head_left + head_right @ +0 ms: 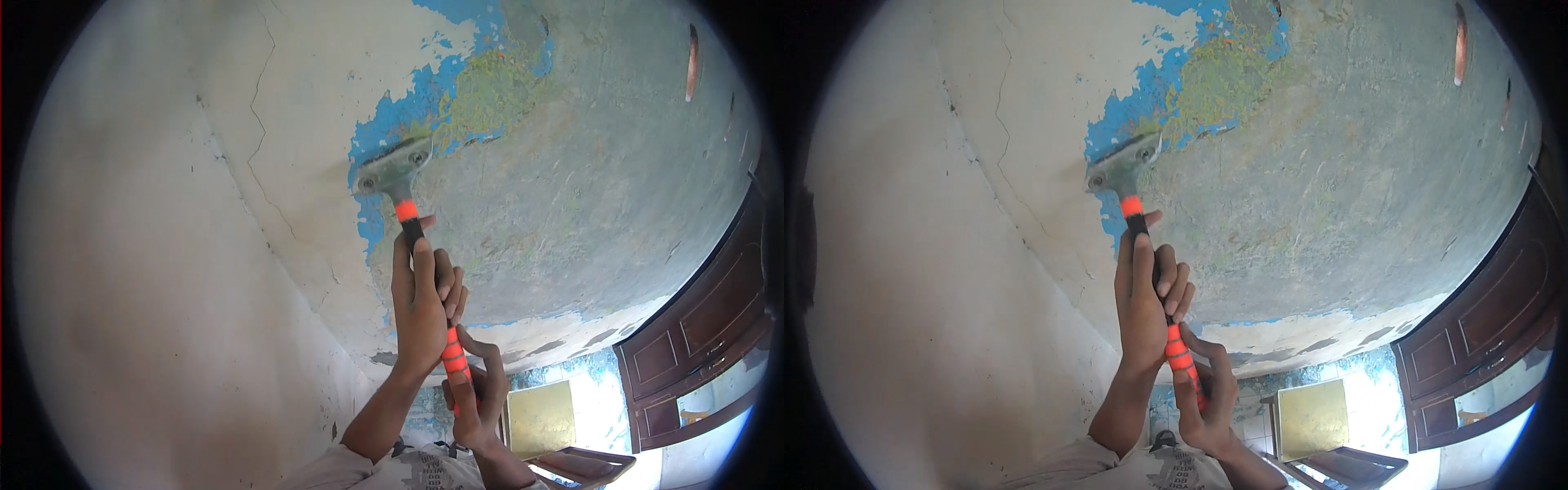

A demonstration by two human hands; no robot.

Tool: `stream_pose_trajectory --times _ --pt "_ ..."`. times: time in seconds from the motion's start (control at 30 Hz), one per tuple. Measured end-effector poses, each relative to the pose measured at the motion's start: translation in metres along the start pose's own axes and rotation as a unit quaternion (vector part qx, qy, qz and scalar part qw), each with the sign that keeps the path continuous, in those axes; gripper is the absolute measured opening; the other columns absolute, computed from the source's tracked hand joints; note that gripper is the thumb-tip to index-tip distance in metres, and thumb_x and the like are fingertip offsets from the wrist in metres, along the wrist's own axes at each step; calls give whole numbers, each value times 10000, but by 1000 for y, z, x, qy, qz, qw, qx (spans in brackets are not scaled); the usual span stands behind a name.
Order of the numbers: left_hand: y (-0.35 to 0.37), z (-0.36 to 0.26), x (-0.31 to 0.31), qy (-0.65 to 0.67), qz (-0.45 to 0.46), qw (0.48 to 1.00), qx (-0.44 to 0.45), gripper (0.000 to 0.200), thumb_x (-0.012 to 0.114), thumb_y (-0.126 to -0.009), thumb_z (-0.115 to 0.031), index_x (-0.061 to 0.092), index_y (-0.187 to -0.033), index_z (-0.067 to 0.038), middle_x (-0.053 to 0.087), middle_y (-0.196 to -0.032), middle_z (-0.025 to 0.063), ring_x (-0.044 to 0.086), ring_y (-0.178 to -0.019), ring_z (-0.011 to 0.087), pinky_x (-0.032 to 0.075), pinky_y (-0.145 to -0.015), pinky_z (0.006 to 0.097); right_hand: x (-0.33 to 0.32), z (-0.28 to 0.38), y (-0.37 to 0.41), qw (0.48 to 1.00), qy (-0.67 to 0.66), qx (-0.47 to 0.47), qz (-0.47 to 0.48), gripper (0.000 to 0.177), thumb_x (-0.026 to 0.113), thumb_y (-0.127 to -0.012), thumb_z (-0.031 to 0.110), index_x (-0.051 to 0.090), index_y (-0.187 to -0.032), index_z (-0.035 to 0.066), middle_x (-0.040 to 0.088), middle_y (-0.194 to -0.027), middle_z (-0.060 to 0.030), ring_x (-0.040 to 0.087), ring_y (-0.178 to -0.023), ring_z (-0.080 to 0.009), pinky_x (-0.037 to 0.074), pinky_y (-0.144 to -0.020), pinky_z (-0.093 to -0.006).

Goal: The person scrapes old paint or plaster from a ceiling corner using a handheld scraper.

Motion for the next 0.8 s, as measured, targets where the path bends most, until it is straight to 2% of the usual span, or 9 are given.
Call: stream_pose_trajectory --times 0.17,0.3,0.47,0.8 --pt "-3 -4 5 -4 -1 1000 10 380 384 -1127 -322 429 -1389 -50 333 -645 -49 293 -474 34 284 -406 209 -2 7 -4 999 4 36 14 393 507 -1009 83 434 -1350 -98 698 -922 -189 512 -569 -54 385 -508 -235" --pt "-1 0 1 -10 -2 1000 -1 375 385 -1127 -318 431 -1390 -55 335 -645 -47 290 -473 35 281 -406 209 -1 -3 -1 1000 -13 8 -2 405 500 -1009 81 427 -1368 -92 694 -901 -175 513 -573 -52 386 -511 -234" --pt "-5 -7 7 -15 -3 1000 8 361 380 -1128 -311 433 -1389 -68 329 -644 -46 283 -473 37 277 -405 212 -2 8 -7 999 -2 35 16 393 496 -1008 74 426 -1354 -99 686 -975 -194 518 -585 -54 394 -520 -238" --pt "-2 -2 7 -16 -7 1000 2 349 362 -1131 -301 436 -1372 -60 330 -643 -46 291 -477 39 283 -408 214 -5 7 -5 999 -1 24 21 389 489 -1013 72 421 -1358 -93 685 -1052 -229 520 -592 -55 388 -517 -235"
Point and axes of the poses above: each hand's wrist, its own y-axis away from the middle knuckle, its own x-axis out of the palm, z = x × y, the point moved 2 cm from there along -y, towards the middle knuckle
